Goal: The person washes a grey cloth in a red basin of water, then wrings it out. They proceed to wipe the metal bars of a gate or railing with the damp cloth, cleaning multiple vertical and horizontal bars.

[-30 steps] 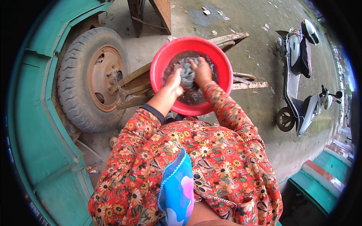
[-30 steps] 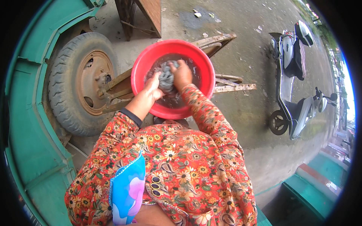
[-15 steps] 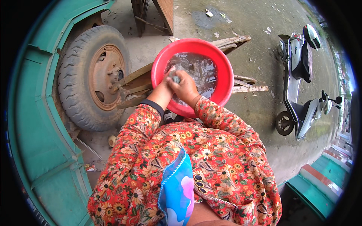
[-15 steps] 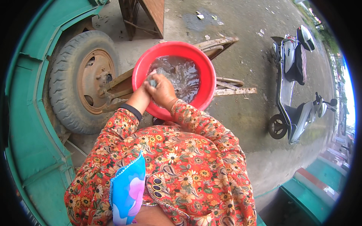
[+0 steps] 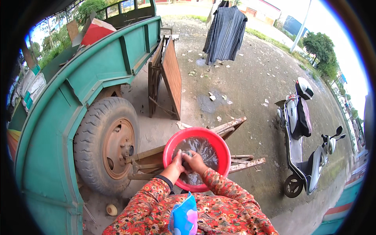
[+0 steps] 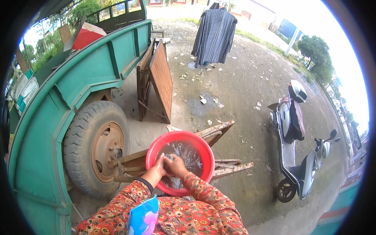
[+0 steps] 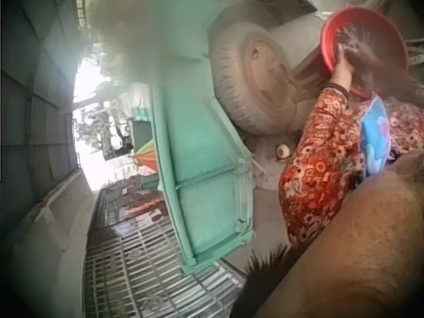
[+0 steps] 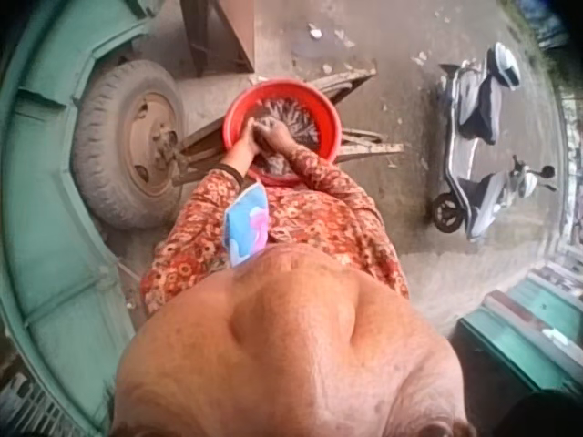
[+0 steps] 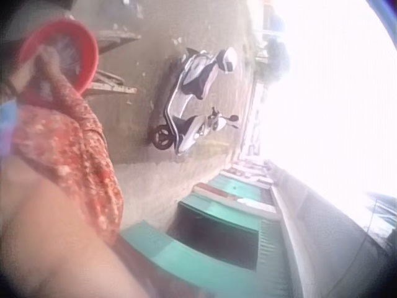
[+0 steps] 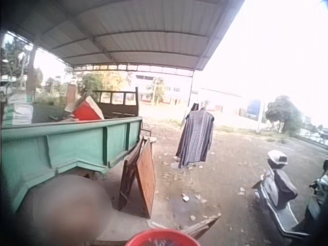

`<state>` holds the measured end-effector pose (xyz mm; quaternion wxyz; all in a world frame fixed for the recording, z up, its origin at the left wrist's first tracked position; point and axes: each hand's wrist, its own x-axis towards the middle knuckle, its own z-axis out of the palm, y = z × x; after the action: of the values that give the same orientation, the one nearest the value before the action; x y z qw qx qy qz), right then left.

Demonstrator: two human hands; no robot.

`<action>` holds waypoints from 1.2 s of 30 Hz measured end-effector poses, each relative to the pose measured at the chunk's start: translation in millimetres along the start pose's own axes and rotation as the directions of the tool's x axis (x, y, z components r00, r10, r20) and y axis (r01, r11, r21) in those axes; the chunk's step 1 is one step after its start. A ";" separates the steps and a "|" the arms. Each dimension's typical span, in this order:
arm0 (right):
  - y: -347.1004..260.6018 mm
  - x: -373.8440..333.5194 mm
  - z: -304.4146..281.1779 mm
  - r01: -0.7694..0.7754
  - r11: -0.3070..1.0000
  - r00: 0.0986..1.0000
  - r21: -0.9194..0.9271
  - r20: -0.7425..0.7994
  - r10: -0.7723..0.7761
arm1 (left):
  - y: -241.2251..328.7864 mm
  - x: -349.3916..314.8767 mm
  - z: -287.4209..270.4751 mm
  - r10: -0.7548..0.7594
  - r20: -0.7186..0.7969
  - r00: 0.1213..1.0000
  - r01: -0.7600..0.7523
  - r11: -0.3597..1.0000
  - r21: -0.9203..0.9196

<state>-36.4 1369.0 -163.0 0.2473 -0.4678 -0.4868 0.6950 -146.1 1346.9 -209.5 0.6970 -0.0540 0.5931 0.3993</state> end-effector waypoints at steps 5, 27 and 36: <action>-19.8 -15.1 7.2 0.326 0.784 0.895 -0.528 -0.093 -0.435 | -1.0 0.3 15.3 0.146 0.076 0.986 -0.122 0.959 -0.255; -17.6 -25.5 -1.5 0.541 0.750 0.812 -0.381 0.005 -0.583 | -7.5 -20.6 1.5 0.347 0.377 0.858 -0.206 0.908 -0.366; 12.5 43.3 -86.0 -0.022 0.767 0.890 -0.641 -0.362 -0.277 | -4.0 -14.7 -6.7 0.034 0.012 0.999 -0.033 0.998 -0.053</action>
<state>22.6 1436.9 -199.7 0.2270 -0.6312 -0.6538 0.3501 -148.5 1333.3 -200.3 0.6925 -0.0596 0.5787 0.4267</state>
